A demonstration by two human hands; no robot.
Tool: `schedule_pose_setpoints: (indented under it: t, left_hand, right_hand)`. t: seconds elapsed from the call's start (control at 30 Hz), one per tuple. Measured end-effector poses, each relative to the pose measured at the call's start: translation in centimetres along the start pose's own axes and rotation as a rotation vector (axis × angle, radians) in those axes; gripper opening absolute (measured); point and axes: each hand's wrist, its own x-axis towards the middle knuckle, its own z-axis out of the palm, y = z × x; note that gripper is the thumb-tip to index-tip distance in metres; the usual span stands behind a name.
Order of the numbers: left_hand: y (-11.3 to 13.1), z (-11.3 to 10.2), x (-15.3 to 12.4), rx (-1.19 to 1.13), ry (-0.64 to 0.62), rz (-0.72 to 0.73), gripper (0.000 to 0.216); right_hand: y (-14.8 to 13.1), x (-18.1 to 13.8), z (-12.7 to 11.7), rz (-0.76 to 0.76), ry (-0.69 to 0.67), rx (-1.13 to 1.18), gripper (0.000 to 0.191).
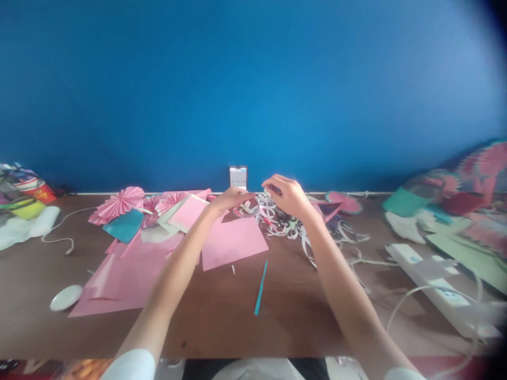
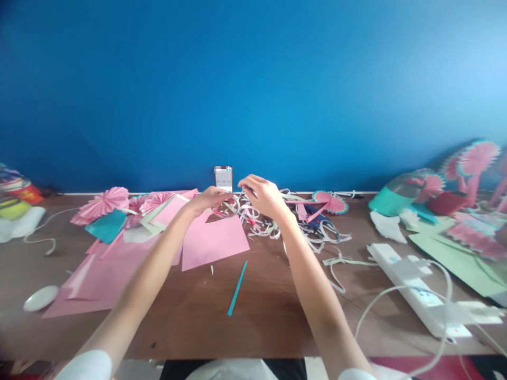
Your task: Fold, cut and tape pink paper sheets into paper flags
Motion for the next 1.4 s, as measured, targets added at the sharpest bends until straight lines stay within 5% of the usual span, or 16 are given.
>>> schedule_pose_setpoints:
  t: [0.27, 0.57, 0.8, 1.4]
  left_hand:
    - [0.0, -0.1, 0.0, -0.065, -0.074, 0.004, 0.031]
    - [-0.5, 0.4, 0.5, -0.187, -0.016, 0.155, 0.030]
    - [0.3, 0.4, 0.1, -0.050, 0.079, 0.175, 0.022]
    - [2.7, -0.5, -1.9, 0.382, 0.224, 0.298, 0.032]
  right_hand:
    - [0.5, 0.0, -0.6, 0.055, 0.249, 0.047, 0.019]
    - [0.5, 0.2, 1.5, 0.272, -0.266, 0.248, 0.032]
    - [-0.8, 0.5, 2.4, 0.355, -0.273, 0.392, 0.037]
    - [0.3, 0.3, 2.7, 0.523, -0.274, 0.132, 0.033]
